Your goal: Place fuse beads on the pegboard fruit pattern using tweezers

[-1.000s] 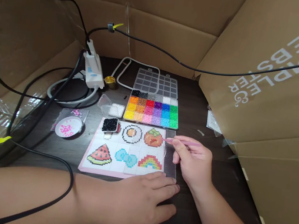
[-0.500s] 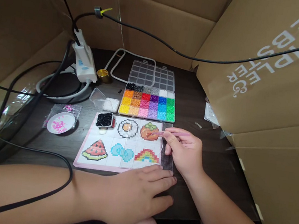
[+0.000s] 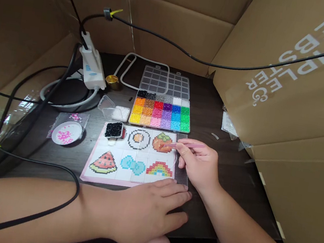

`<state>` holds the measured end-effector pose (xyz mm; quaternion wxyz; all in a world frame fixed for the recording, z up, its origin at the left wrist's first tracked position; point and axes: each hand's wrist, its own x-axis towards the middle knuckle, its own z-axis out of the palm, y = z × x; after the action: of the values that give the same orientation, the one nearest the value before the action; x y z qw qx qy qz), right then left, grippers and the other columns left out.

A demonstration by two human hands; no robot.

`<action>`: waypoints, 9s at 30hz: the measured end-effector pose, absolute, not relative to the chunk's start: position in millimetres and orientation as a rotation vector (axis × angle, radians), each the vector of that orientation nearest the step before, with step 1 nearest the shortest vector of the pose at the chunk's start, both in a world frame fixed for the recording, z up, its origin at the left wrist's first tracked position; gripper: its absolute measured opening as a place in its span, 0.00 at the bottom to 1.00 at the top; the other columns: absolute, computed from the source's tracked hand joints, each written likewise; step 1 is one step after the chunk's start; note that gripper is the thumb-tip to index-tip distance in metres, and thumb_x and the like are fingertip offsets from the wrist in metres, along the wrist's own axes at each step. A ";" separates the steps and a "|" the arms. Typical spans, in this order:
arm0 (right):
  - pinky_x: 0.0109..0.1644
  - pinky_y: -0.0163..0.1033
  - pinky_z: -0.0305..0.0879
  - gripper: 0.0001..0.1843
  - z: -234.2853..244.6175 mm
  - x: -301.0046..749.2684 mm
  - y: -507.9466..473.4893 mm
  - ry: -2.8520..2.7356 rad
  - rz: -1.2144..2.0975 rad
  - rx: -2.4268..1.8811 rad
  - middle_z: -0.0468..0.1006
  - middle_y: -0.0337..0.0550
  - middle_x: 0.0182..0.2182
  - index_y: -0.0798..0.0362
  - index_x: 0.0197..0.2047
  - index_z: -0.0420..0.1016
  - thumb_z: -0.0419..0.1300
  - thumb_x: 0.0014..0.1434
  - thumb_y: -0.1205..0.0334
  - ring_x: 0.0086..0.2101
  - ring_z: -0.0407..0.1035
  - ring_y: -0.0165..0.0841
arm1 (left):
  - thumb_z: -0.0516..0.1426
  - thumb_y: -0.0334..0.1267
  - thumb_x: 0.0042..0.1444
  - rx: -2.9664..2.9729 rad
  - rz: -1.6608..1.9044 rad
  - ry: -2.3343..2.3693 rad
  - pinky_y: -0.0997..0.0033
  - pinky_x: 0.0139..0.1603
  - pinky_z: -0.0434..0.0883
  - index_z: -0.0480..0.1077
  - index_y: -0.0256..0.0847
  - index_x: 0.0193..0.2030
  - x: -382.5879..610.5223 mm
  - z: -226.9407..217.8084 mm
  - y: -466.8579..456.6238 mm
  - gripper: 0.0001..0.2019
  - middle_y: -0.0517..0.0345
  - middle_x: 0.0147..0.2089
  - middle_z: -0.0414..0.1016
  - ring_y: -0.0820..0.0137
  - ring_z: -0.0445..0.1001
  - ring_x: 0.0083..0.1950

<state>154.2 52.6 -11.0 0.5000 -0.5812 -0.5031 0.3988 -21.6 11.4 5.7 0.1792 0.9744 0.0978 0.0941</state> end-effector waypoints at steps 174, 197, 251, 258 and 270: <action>0.15 0.31 0.59 0.09 -5.6 144.2 52.5 -1.279 0.866 -1.436 0.73 0.37 0.16 0.55 0.32 0.82 0.68 0.54 0.58 0.14 0.61 0.25 | 0.53 0.50 0.62 2.753 0.279 0.271 0.56 0.64 0.59 0.70 0.36 0.53 -20.8 4.4 11.2 0.21 0.40 0.64 0.64 0.54 0.62 0.65; 0.15 0.30 0.61 0.09 -5.0 142.8 52.3 -1.282 0.850 -1.440 0.75 0.38 0.18 0.56 0.33 0.82 0.67 0.54 0.58 0.14 0.62 0.24 | 0.54 0.50 0.61 2.749 0.303 0.270 0.56 0.64 0.59 0.71 0.35 0.52 -20.7 4.9 11.7 0.21 0.39 0.63 0.64 0.53 0.62 0.65; 0.20 0.32 0.59 0.08 52.0 121.5 149.8 -1.214 0.866 -1.088 0.81 0.44 0.30 0.54 0.31 0.81 0.68 0.53 0.57 0.19 0.62 0.24 | 0.52 0.52 0.63 2.834 0.340 0.251 0.57 0.66 0.57 0.70 0.35 0.55 -27.4 0.0 10.4 0.24 0.39 0.64 0.64 0.54 0.62 0.66; 0.39 0.39 0.74 0.03 16.8 79.6 157.8 -1.502 0.720 -1.134 0.83 0.43 0.32 0.53 0.30 0.82 0.67 0.52 0.62 0.34 0.76 0.34 | 0.53 0.53 0.63 2.891 0.437 0.235 0.57 0.64 0.59 0.71 0.37 0.54 -20.7 -16.1 9.7 0.23 0.42 0.62 0.66 0.54 0.63 0.65; 0.38 0.39 0.74 0.03 5.6 69.0 159.8 -1.482 0.863 -1.184 0.84 0.44 0.31 0.53 0.31 0.83 0.67 0.52 0.63 0.33 0.77 0.35 | 0.49 0.40 0.66 2.886 0.443 0.283 0.60 0.61 0.61 0.74 0.42 0.50 -20.9 -14.1 8.8 0.15 0.47 0.60 0.68 0.58 0.67 0.61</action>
<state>69.0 159.8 5.6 0.5046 -0.4904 -0.6141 0.3575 -20.9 8.8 -14.1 0.1040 0.9785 0.0960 0.1503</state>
